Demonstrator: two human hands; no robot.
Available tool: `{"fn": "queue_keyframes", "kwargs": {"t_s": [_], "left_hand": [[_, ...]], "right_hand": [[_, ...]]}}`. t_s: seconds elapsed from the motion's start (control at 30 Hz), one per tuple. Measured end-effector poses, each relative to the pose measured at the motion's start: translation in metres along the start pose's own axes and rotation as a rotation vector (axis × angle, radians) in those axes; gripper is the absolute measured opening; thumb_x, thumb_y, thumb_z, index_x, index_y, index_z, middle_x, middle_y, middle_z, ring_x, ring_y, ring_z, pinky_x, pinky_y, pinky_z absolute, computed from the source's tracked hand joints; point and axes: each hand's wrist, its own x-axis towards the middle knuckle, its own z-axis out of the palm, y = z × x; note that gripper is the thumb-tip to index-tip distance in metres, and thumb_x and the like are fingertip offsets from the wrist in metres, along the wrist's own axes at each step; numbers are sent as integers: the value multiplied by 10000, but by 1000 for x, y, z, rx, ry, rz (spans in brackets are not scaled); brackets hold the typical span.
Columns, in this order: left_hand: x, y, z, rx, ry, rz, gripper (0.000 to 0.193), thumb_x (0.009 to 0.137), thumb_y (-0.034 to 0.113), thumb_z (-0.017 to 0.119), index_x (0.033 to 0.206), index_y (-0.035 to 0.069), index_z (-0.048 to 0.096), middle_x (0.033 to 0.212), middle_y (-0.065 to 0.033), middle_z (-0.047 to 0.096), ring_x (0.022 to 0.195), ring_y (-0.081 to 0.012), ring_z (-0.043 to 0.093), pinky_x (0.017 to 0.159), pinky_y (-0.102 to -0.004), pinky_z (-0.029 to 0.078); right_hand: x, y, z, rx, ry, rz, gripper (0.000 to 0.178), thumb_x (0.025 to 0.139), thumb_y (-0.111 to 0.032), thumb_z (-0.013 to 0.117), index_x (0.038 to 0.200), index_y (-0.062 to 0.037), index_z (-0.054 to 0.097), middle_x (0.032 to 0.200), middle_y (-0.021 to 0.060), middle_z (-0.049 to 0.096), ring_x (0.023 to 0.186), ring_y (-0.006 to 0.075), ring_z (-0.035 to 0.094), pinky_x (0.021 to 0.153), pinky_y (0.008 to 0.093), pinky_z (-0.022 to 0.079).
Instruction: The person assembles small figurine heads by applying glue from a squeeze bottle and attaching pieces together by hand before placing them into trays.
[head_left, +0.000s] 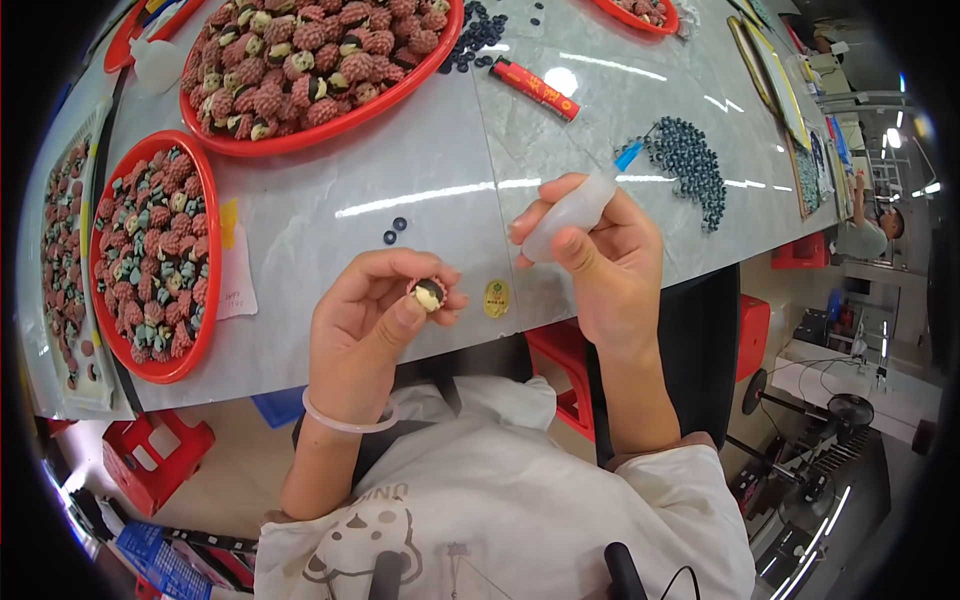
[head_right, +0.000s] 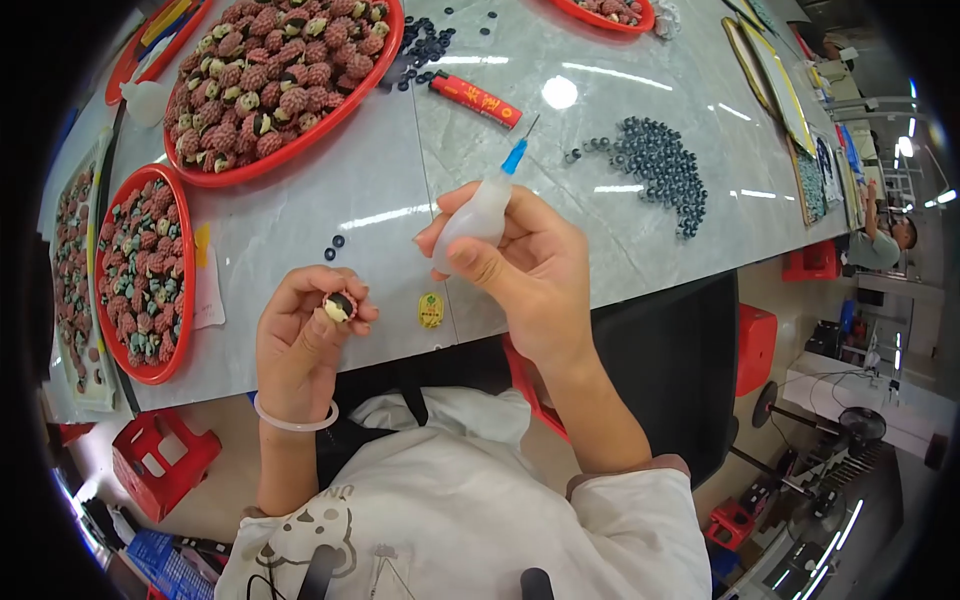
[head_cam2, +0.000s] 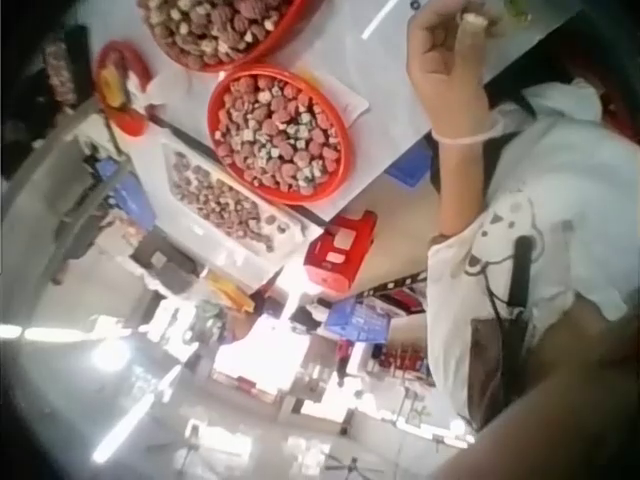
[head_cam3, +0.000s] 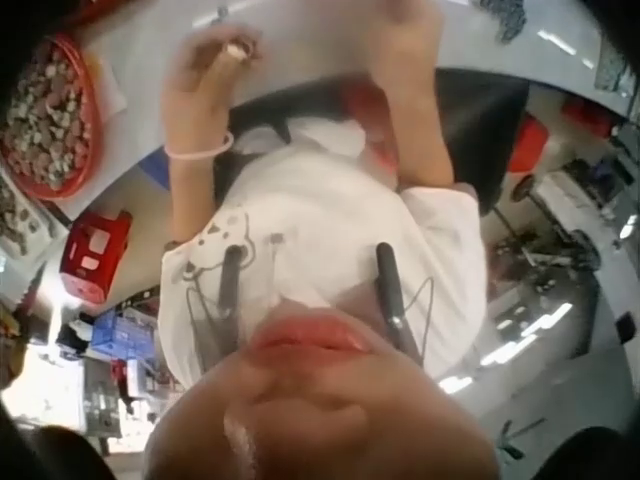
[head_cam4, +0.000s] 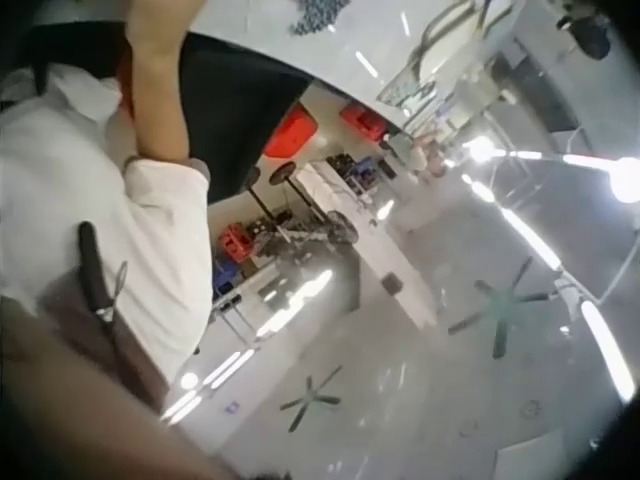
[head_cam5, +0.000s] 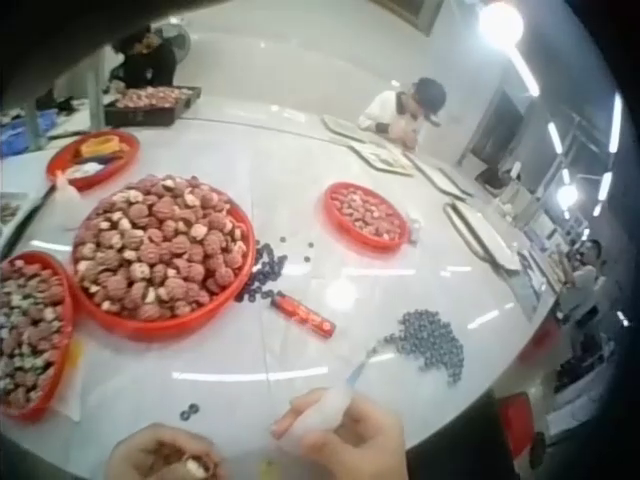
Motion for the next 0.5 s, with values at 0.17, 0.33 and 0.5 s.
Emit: {"fn": "queue_keyframes", "kwargs": {"t_s": [0.17,0.33,0.5], "left_hand": [[0,0,2,17,52,-40,314,791,199,562,1000,-8,453,959,-125,507,818,-181,538,700,-241,432],[6,-1,-5,-69,-37,22,307,806,180,540,1029,-15,458,989,-141,520,851,-189,544,729,-252,437],[4,-4,-7,-87,-39,68,252,818,139,523,1008,-19,475,976,-144,544,850,-195,557,729,-262,443]], "right_hand": [[-2,5,-1,-12,34,3,403,777,-267,576,1011,38,454,800,123,559,717,186,552,569,274,449],[-5,-8,-14,-2,55,13,394,781,-253,578,1009,46,461,787,120,567,654,163,552,530,246,431],[-6,-11,-27,-101,47,-18,419,733,-259,636,969,37,456,833,119,562,628,151,548,493,213,418]]}}
